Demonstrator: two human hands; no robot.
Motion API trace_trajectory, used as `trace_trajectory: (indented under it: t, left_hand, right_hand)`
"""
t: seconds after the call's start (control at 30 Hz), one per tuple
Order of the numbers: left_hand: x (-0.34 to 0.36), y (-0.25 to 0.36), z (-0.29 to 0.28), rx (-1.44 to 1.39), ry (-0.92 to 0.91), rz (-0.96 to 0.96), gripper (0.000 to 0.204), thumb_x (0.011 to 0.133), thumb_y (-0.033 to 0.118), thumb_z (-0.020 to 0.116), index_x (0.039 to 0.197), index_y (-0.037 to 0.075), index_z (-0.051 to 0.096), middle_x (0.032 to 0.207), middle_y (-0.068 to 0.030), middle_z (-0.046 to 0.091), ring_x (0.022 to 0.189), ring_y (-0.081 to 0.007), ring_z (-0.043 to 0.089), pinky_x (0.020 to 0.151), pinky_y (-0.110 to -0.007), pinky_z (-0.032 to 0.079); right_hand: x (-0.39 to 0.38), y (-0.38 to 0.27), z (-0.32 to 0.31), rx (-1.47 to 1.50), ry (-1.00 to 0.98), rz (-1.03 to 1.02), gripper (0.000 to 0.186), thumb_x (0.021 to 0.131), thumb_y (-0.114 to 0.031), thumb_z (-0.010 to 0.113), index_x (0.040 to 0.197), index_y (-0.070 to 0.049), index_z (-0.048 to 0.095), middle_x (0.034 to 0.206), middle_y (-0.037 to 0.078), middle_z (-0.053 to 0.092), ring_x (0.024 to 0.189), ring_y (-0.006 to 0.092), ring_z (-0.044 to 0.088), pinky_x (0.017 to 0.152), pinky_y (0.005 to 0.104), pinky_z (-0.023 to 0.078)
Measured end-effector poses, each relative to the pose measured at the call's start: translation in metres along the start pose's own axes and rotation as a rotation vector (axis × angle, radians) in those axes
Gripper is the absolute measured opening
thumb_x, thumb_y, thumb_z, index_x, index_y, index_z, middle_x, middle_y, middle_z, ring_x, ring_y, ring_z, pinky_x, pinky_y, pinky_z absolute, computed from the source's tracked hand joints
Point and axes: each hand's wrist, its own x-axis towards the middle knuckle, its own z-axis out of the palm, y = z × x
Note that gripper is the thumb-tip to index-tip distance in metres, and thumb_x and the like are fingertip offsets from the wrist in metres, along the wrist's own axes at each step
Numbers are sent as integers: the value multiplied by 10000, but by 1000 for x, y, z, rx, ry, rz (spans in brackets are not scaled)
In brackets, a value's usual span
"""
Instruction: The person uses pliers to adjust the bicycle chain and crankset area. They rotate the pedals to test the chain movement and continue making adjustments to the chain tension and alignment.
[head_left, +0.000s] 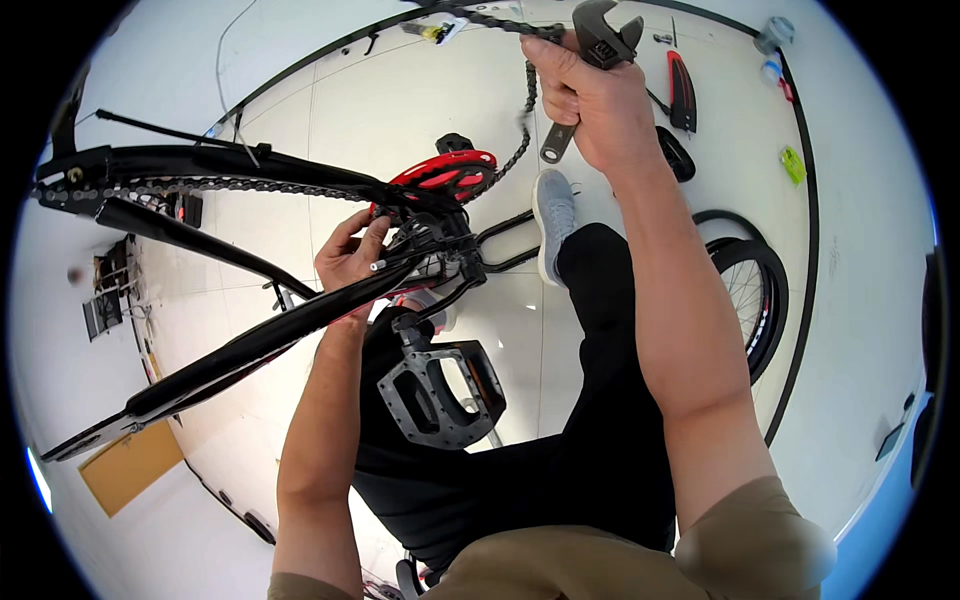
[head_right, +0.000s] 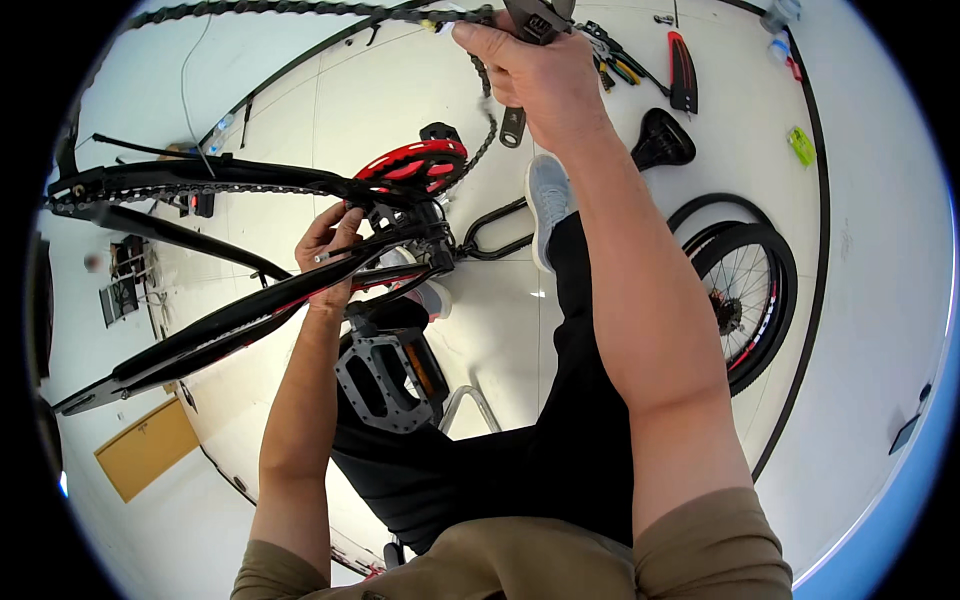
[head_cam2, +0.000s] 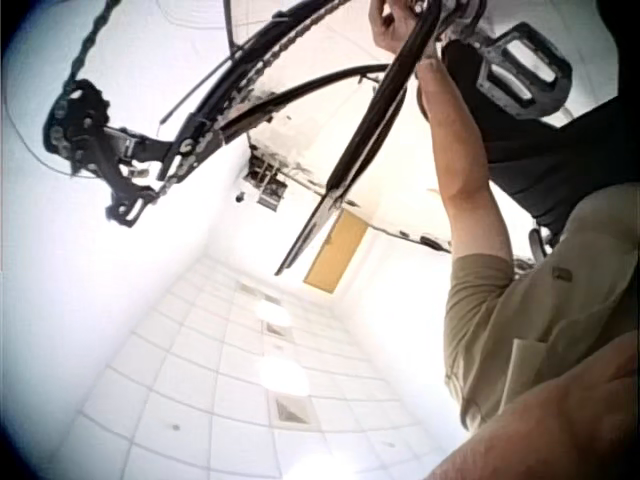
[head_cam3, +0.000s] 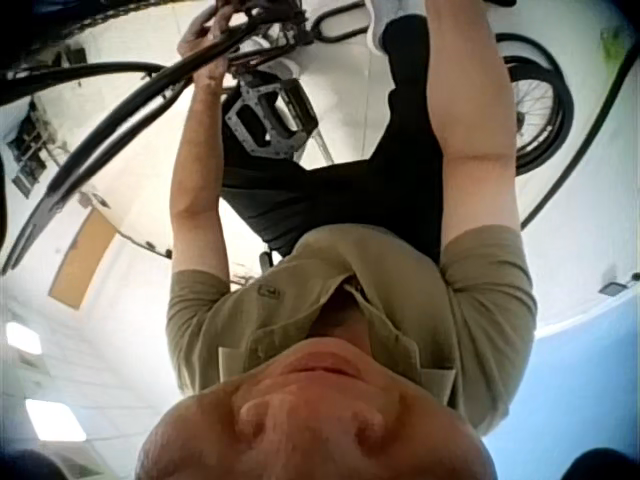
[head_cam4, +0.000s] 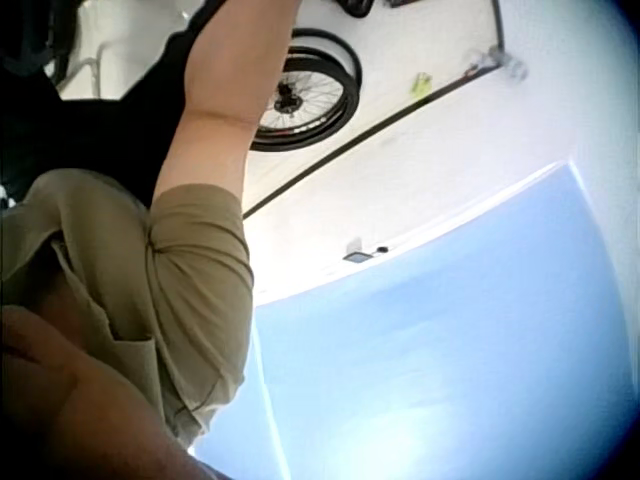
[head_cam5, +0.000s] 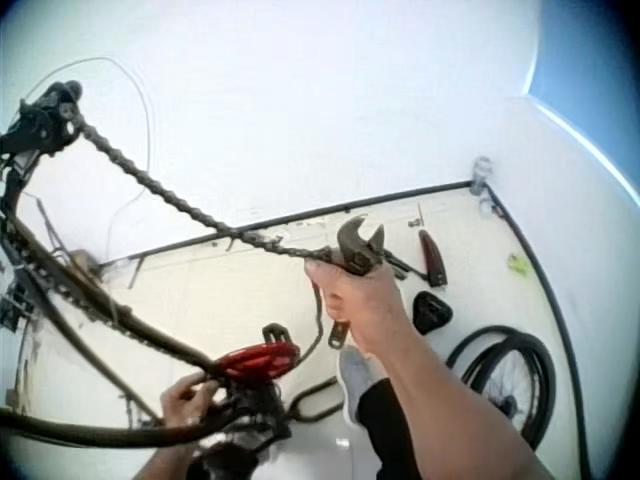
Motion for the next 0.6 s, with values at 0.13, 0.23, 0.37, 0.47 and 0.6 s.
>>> trace_trajectory:
  t: [0.13, 0.23, 0.37, 0.47, 0.6]
  left_hand:
    - [2, -3, -1, 2, -2, 2, 239, 865, 129, 799, 1071, 21, 741, 721, 4, 663, 589, -27, 543, 517, -178, 409]
    - [2, -4, -1, 31, 0, -10, 234, 867, 129, 797, 1067, 21, 741, 733, 3, 666, 600, -26, 546, 522, -178, 411]
    - [3, -6, 0, 28, -3, 5, 228, 869, 130, 795, 1063, 21, 743, 741, 0, 668, 607, -28, 547, 525, -180, 411]
    - [1, -4, 1, 30, -3, 17, 228, 869, 129, 794, 1063, 19, 743, 744, -2, 670, 608, -29, 545, 525, -181, 411]
    - [1, -8, -2, -9, 4, -30, 236, 869, 116, 790, 1074, 11, 739, 753, -6, 674, 610, -29, 543, 526, -181, 411]
  right_hand:
    - [-2, -2, 6, -83, 172, -27, 188, 861, -120, 769, 964, 18, 693, 614, -69, 457, 489, 19, 347, 450, 217, 251]
    - [-2, 4, 6, -213, 217, -37, 201, 848, -116, 773, 972, 21, 695, 623, -71, 466, 486, 14, 345, 444, 218, 250]
    - [-2, 15, 6, -336, 216, -56, 218, 802, -126, 795, 960, 0, 713, 635, -71, 500, 495, 19, 379, 454, 218, 273]
    - [-4, 16, 8, -440, 221, -42, 231, 789, -194, 802, 929, -22, 737, 664, -56, 554, 540, 35, 429, 496, 233, 331]
    - [-7, 14, 12, -506, 240, -10, 196, 772, -199, 762, 817, -12, 723, 656, -34, 580, 612, 68, 508, 579, 261, 413]
